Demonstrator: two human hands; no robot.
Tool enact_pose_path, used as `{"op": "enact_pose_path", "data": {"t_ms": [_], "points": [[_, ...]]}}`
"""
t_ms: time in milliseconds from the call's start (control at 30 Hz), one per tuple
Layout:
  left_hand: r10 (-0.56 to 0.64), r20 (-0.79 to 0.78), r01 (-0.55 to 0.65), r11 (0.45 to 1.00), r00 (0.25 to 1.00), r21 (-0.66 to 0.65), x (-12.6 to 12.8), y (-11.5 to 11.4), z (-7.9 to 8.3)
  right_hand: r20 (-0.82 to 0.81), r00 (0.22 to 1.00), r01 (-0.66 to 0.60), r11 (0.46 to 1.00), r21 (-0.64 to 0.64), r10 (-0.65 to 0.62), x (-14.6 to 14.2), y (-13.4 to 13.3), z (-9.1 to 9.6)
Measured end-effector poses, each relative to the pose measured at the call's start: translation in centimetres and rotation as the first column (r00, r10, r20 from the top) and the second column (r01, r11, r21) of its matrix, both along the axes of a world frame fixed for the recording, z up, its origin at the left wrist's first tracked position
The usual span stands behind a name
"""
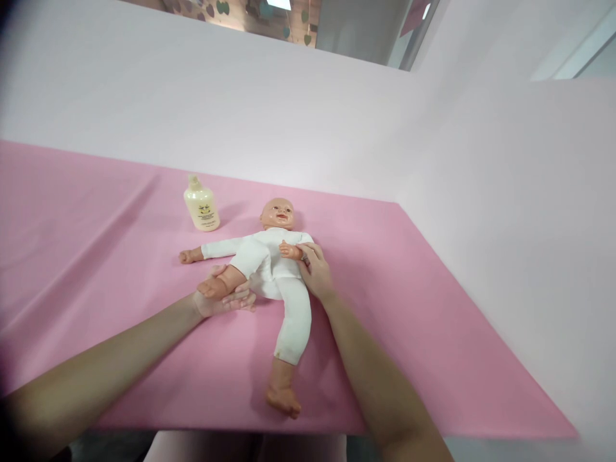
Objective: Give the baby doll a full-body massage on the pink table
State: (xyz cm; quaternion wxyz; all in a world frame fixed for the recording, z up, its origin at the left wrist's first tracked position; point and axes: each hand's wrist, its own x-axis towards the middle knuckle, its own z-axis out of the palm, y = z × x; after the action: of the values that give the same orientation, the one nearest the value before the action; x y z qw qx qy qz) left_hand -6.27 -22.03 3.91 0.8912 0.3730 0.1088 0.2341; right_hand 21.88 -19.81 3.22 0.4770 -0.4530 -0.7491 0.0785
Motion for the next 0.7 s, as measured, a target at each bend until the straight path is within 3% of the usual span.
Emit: {"op": "enact_pose_path", "data": {"t_ms": [133,300,367,500,600,700], "points": [[-0.058,0.013,0.057,0.998,0.998,0.038,0.0,0.3,-1.0,-0.043,0.999,0.015,1.0,-0.017,-0.016,0.2,0.2,-0.1],[-0.242,0.038,0.233,0.959,0.969,0.163,0.0,0.3,-2.0,-0.232,0.966,0.09,0.99,-0.105,-0.112,1.0,0.9,-0.8],[-0.361,0.003,0.351,0.907,0.932,0.232,0.0,0.1,-2.0,-0.345,0.927,0.093,0.981,-0.169,-0.147,1.4,1.3,-1.0],[-0.581,-0.101,0.578,0.747,0.808,0.328,0.1,-0.4,-1.0,-0.521,0.836,0.068,0.974,-0.214,-0.173,2.0,1.4,-0.3],[-0.629,-0.162,0.639,0.681,0.76,0.357,0.2,-0.5,-0.1,-0.602,0.766,0.118,0.97,-0.213,-0.225,2.5,1.4,0.0],[-0.623,-0.259,0.672,0.646,0.738,0.361,0.1,-0.5,0.0,-0.702,0.642,0.122,0.945,-0.304,-0.309,3.3,2.0,-0.5]]}}
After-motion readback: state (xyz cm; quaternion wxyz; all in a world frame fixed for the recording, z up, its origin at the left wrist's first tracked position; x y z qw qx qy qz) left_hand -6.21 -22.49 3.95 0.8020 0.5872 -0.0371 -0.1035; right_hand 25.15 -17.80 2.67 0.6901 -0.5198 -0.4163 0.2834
